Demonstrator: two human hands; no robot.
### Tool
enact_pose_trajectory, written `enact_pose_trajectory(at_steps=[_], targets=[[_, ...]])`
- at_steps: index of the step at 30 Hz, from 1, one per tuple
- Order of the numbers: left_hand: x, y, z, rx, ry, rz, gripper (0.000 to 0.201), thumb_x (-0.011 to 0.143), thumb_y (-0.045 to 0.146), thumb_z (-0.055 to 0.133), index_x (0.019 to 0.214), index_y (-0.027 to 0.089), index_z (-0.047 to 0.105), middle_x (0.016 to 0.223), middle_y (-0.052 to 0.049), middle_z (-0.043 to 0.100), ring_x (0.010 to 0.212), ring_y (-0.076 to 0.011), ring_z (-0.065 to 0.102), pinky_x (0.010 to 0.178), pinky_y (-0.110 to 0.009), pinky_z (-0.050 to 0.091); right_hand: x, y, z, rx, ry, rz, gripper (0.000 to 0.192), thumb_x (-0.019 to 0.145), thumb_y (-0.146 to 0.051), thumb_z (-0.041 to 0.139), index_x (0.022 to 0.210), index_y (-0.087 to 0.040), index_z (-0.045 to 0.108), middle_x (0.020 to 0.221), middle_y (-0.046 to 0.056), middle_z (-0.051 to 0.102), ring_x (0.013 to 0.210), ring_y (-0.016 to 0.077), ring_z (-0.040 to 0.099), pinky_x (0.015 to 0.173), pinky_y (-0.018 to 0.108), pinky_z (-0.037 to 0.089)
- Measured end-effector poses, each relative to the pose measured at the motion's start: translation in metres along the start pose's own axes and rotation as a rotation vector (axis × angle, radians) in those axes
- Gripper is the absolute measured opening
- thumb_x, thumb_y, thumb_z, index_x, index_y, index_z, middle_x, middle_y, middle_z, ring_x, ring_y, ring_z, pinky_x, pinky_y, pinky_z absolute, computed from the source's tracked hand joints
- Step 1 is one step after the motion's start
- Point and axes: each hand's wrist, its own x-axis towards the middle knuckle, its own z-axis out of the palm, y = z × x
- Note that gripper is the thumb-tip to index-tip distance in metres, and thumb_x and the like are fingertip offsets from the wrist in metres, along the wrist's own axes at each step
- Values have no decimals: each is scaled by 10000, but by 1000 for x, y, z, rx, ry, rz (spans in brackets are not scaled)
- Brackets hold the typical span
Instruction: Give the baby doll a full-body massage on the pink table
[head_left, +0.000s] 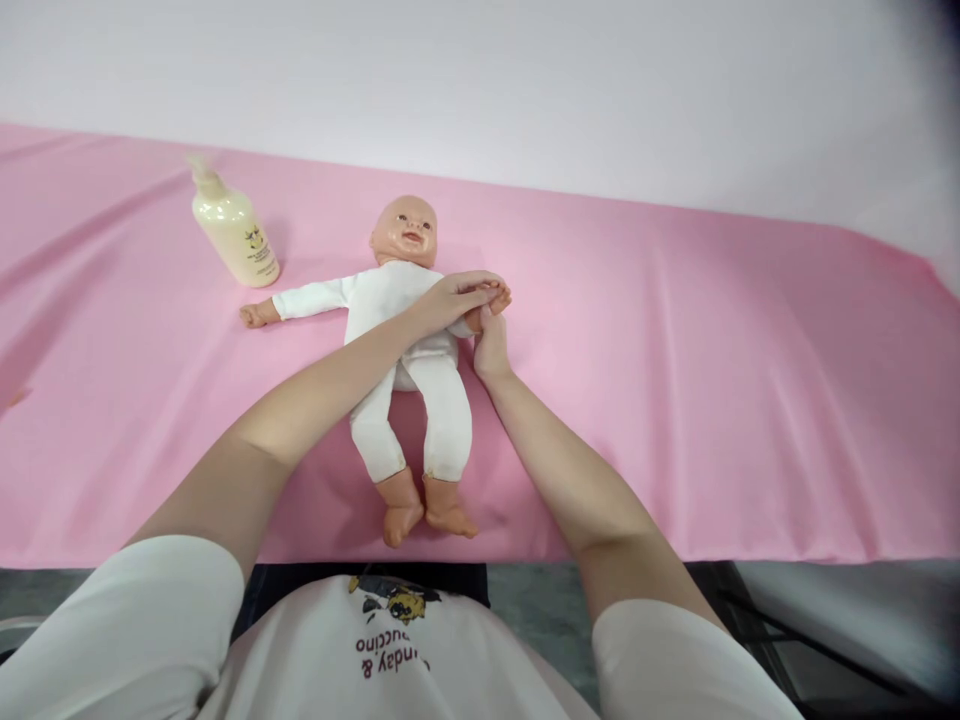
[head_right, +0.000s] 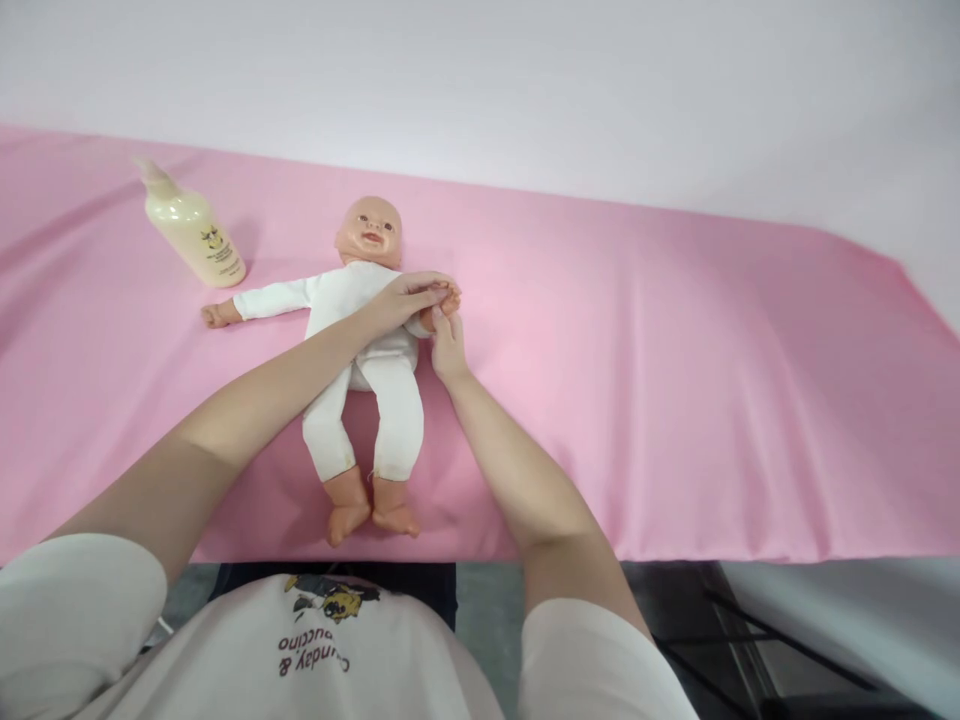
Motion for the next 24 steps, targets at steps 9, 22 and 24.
enact_pose_trajectory(at_steps=[9,22,24], targets=[[0,-5,-1,57,-1,11,239,891,223,601,1077,144,728,1169,-99,728,1129,-219,653,1053,-370,474,-2,-8,2,-16,131,9,594,894,-718,488,1145,-222,697,1192,89,732,1201,254,686,1096,448,541],[-4,5,1,433,34,49,309,908,174,508,1111,185,742,1246,-94,720,1193,-236,642,1099,-397,476,-1,-18,8,-11,155,-46,474,897,-668,535,1032,-237,678,1071,69,753,1043,228,733,1014,429,579],[-3,3,1,433,39,43,305,916,185,509,1114,194,742,1254,-93,715,1214,-245,636,1125,-407,459,0,-21,10,-11,155,-21,470,912,-666,514,1009,-235,676,1056,64,756,1029,218,736,1006,409,581]])
